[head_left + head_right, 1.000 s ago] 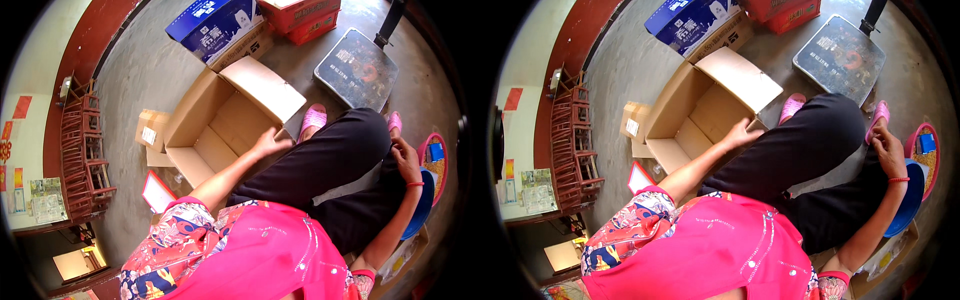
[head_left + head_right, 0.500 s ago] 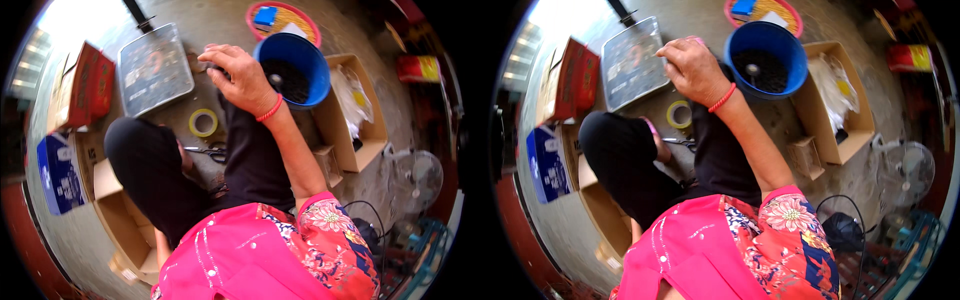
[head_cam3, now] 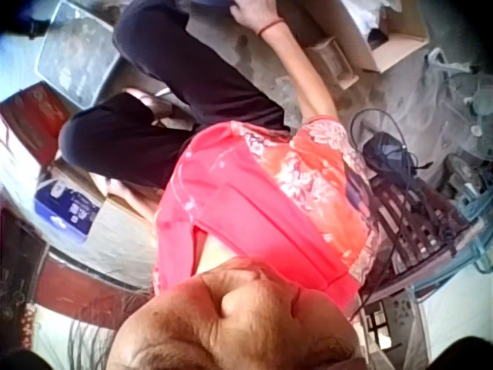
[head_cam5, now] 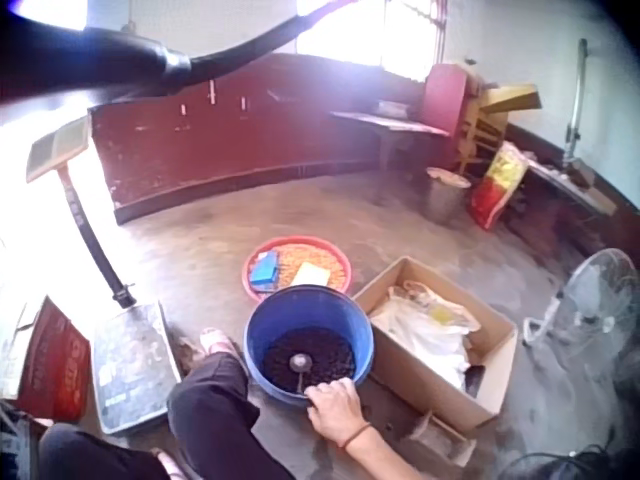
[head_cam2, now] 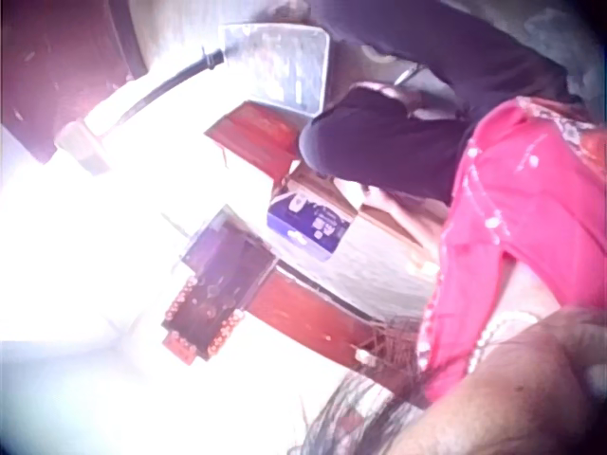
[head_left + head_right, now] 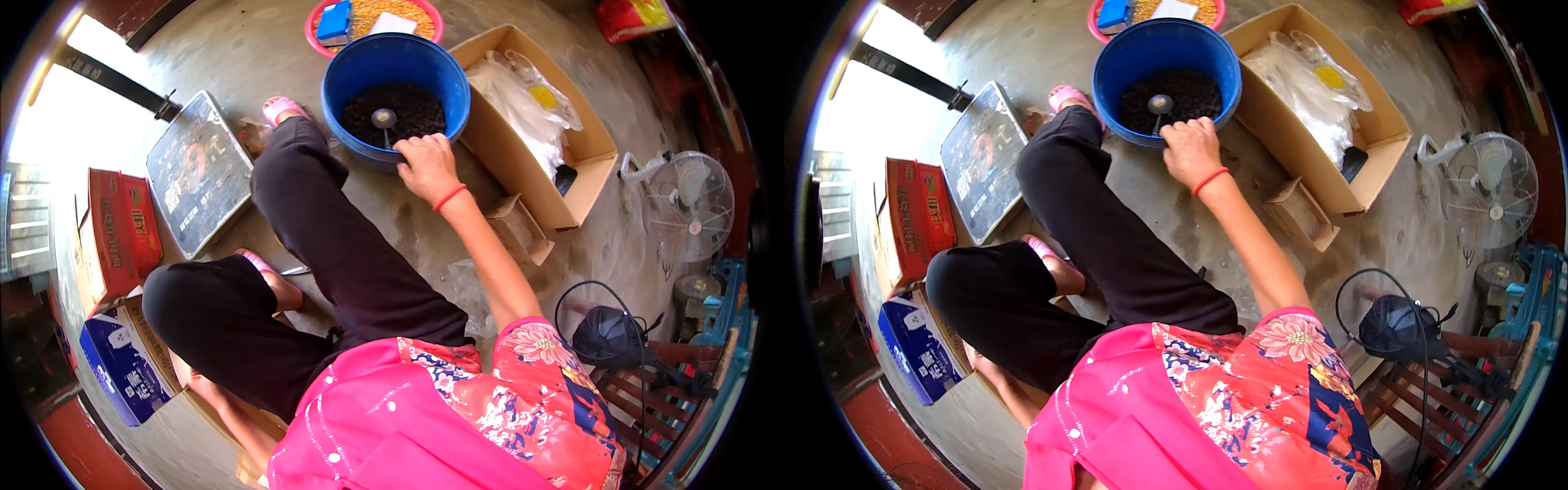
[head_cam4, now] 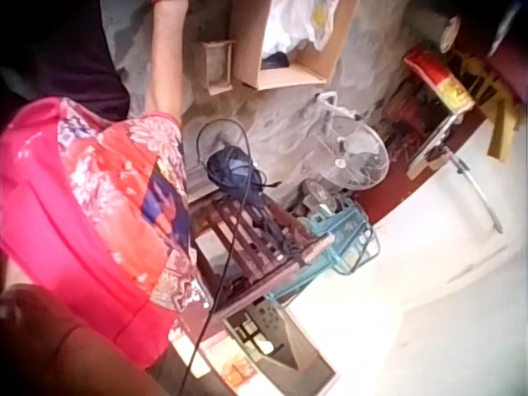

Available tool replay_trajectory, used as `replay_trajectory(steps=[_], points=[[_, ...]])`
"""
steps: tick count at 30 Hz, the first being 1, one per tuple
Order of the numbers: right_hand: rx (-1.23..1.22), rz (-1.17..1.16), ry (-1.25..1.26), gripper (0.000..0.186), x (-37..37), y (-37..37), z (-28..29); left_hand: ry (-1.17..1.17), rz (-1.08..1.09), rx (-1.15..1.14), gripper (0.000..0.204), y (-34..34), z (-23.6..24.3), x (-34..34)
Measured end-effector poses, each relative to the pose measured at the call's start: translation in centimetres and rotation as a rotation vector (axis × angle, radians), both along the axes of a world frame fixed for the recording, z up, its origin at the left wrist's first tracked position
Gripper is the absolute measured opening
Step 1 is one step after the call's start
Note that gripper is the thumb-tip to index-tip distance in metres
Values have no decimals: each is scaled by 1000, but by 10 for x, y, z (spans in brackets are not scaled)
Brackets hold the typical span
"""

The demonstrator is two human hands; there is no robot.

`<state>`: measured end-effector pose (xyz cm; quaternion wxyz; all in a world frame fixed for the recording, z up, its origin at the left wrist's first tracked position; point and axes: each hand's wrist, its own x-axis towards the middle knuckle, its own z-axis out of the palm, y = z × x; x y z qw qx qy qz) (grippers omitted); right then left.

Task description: The person scoops dark round items from a blue bucket into a clear plastic bag using a spoon, and then places the bag into a cardboard box while sitting on the floor among several other boxes.

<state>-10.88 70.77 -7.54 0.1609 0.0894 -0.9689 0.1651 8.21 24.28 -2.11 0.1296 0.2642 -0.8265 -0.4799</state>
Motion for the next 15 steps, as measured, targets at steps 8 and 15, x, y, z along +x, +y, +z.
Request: replay_trajectory(steps=[8, 15], points=[[30, -78, -66, 8, -3, -7, -8, 311, -155, -46, 21, -13, 84, -111], [8, -63, 10, 9, -4, -14, -4, 311, -458, -171, 21, 84, 131, -187]])
